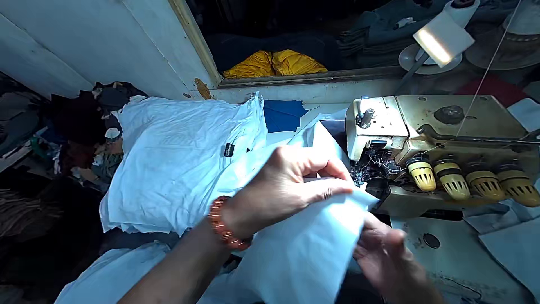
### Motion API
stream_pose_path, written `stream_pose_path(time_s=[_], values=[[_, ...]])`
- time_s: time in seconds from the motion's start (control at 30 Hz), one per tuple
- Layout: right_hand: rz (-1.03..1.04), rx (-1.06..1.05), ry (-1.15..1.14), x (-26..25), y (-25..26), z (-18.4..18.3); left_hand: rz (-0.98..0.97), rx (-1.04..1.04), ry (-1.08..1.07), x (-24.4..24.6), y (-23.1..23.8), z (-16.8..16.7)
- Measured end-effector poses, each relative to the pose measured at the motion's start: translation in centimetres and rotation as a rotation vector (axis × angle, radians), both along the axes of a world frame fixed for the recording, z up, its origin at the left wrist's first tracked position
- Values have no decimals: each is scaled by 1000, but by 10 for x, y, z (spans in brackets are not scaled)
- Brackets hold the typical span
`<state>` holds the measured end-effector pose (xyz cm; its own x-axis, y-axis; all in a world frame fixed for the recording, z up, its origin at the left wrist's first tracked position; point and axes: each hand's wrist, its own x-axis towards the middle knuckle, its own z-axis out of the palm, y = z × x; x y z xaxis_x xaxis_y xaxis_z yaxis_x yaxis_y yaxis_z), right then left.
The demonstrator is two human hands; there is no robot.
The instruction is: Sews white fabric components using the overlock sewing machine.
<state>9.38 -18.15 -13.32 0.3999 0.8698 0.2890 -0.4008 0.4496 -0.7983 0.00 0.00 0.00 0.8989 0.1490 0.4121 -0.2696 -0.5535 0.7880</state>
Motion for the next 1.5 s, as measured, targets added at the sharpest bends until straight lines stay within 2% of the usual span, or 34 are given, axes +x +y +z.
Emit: stream_pose_path(time_s=[0.07, 0.13, 0.27, 0.4, 0.5, 0.67, 0.8, 1.1, 1.33, 1.5], values=[[-99, -90, 81, -5, 5, -17, 132, -20, 109, 17, 3, -32], [-224, -202, -32, -10, 3, -27, 161, -120, 143, 27, 4, -52], [-423, -364, -293, -19, -4, -22, 108, -159, 159, 30, 2, -61], [-703, -350, -529, -20, -7, -41, 103, -32, 143, 47, 4, -72], [-843, -340, -561, -19, -7, -54, 125, 9, 169, 68, 10, -87], [-725, -351, -385, -22, -13, -59, 136, 27, 250, 66, 11, -86], [-566, -370, -281, -34, -20, -59, 133, 209, 309, 60, 5, -89], [-496, -347, -18, -33, -30, -47, 170, 705, -31, 54, -14, -105], [-488, -325, 8, -12, -32, -30, 210, 683, -60, 65, -1, -116], [-611, -390, -143, 11, -8, -13, 344, 630, -42, 103, 25, -115]])
